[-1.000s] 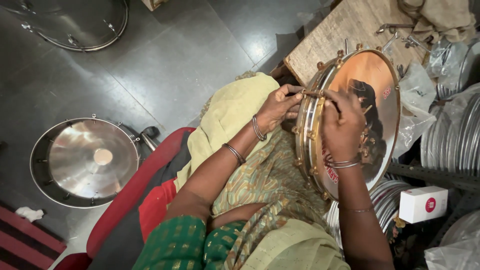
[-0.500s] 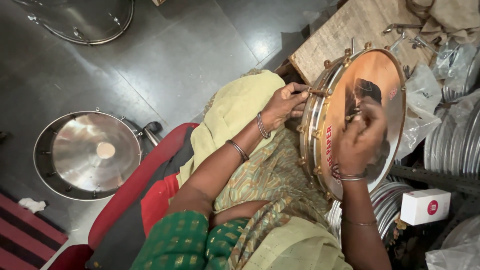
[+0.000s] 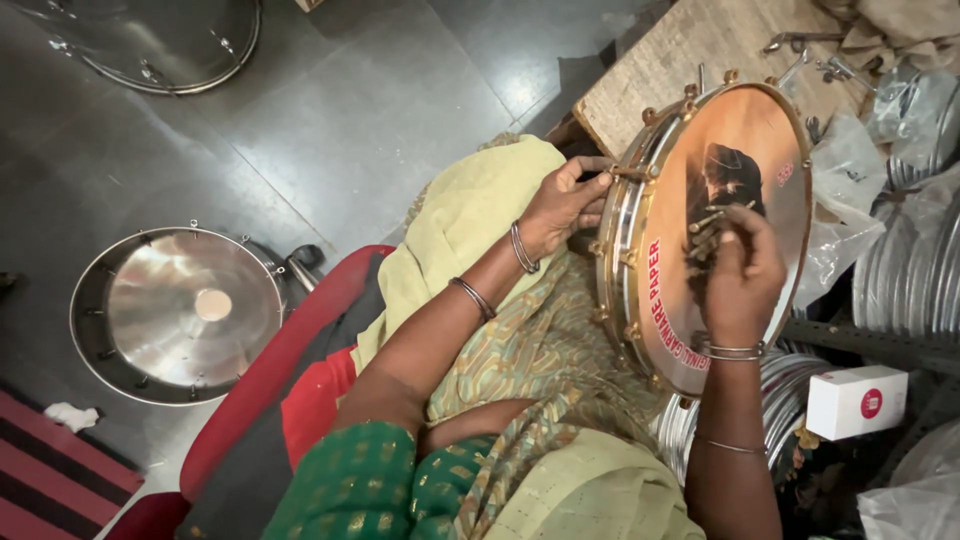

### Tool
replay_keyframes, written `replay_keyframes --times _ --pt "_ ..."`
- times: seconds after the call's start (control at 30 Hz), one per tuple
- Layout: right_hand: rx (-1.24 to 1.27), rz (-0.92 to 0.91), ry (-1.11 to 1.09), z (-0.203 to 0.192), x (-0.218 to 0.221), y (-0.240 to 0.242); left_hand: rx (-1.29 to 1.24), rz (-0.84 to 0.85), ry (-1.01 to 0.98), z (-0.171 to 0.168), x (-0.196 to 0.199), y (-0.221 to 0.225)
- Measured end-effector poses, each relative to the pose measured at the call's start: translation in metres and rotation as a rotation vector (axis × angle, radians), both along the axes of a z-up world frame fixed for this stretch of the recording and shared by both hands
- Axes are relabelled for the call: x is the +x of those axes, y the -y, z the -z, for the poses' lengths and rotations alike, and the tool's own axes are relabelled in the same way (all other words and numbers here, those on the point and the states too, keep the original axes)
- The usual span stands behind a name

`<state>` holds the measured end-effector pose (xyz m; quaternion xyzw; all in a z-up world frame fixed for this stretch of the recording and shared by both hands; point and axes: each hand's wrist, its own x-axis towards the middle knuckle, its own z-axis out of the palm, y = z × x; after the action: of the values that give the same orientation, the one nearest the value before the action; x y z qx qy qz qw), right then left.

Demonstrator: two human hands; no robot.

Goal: The person assembles a drum by placing a drumhead and metal rim onto a shell, then inserting and tightening screws into the rim by hand. They repeat this process for the other side of the drum to complete the assembly.

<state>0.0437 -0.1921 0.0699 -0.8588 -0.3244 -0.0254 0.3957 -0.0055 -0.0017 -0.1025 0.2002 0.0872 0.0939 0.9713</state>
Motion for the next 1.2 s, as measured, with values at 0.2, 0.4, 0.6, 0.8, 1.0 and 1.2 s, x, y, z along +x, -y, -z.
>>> replay_keyframes --times 0.2,0.4,0.6,0.8,1.0,1.2 --pt "0.062 0.106 -0.086 0.013 0.026 0.032 -0.003 0.012 -0.02 -0.013 -0.006 -0.004" --pt "0.137 0.185 -0.215 0.017 0.032 0.044 -0.006 -0.013 0.012 -0.001 -0.002 -0.002" --pt "-0.089 0.245 0.064 0.032 0.06 0.118 0.053 0.025 -0.018 -0.018 -0.011 -0.007" --pt "-0.345 0.551 0.159 0.107 0.087 0.272 0.038 0.03 -0.001 -0.016 -0.011 -0.008" --pt "0.13 0.925 -0.737 0.096 0.015 0.256 0.043 -0.009 0.077 -0.008 -0.009 -0.004" --pt "0.766 0.715 -1.034 0.111 -0.016 0.216 0.034 0.005 0.024 -0.018 -0.015 -0.007"
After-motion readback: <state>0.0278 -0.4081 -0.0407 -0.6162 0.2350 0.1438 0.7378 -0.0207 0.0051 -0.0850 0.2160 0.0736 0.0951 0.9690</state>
